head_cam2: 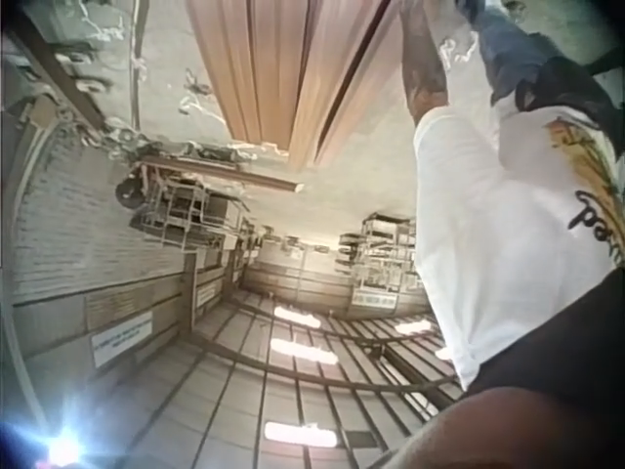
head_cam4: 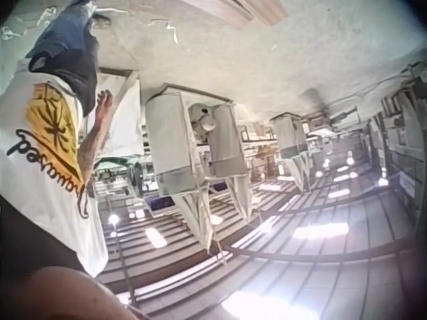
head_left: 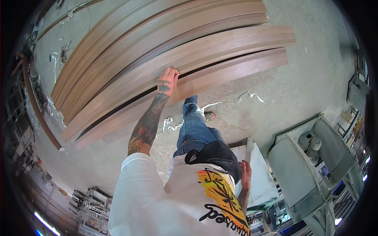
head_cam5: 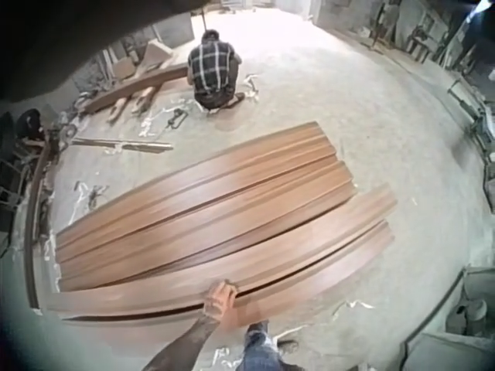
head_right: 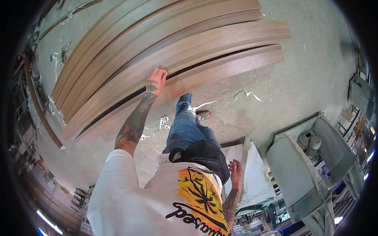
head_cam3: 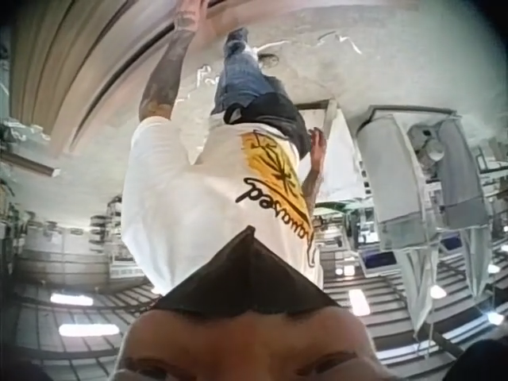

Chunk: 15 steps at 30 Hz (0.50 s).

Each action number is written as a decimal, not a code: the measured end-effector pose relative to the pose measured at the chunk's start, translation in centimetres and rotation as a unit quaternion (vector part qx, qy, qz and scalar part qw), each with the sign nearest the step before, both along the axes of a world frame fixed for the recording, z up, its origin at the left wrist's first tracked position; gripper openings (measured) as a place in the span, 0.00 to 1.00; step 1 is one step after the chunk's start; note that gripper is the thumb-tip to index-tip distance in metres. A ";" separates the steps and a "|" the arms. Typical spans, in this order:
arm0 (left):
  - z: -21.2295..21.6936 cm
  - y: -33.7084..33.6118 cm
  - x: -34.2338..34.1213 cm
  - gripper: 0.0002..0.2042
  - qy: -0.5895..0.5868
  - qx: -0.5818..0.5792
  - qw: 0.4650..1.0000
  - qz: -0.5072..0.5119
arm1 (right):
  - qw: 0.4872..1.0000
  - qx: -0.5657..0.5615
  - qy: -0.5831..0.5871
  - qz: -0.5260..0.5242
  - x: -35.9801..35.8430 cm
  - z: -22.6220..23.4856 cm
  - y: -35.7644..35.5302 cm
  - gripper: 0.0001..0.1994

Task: The worker uses a pneumatic nail gun and an air duster to assemble and clean curved wooden furniture parts on a factory floor.

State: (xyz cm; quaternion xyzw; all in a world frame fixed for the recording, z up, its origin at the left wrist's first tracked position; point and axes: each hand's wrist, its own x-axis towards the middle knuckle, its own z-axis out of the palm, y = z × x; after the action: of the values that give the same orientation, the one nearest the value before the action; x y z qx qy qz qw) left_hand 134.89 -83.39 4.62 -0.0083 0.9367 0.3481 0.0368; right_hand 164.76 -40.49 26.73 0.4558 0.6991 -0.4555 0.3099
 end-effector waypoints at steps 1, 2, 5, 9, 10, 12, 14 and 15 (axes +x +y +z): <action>-0.1 0.5 -0.4 0.04 0.012 0.009 1.000 0.012 | 1.000 -0.002 -0.002 0.012 0.1 0.1 -0.3 0.20; -0.1 0.7 -0.7 0.04 0.014 0.014 1.000 0.008 | 1.000 -0.008 0.023 0.005 1.0 -0.5 -0.3 0.18; -0.8 1.3 -1.6 0.04 0.011 -0.032 0.999 -0.006 | 0.999 -0.022 0.033 -0.037 2.4 -1.1 -0.5 0.16; -1.5 0.3 -1.2 0.05 -0.018 -0.127 0.990 -0.057 | 0.996 -0.021 0.075 -0.051 3.5 -2.4 0.0 0.16; -1.3 0.2 -1.3 0.05 -0.037 -0.156 0.985 -0.067 | 0.998 -0.010 0.064 -0.026 3.1 -2.6 0.2 0.16; -1.7 0.6 -1.4 0.06 -0.035 -0.170 0.982 -0.072 | 0.998 0.011 0.063 0.014 2.2 -2.8 0.3 0.16; -2.1 1.6 -1.2 0.05 -0.042 -0.192 0.977 -0.081 | 0.997 0.017 0.071 -0.004 1.3 -2.6 0.2 0.16; -2.1 1.5 -0.9 0.05 -0.061 -0.228 0.969 -0.076 | 0.997 0.007 0.070 -0.010 0.5 -2.6 0.2 0.16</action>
State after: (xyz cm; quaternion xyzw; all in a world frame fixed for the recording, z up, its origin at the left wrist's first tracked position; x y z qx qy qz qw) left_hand 133.97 -81.92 2.49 0.0338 0.9851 0.1205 0.1178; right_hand 165.25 -40.29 24.10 0.4318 0.7174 -0.4850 0.2523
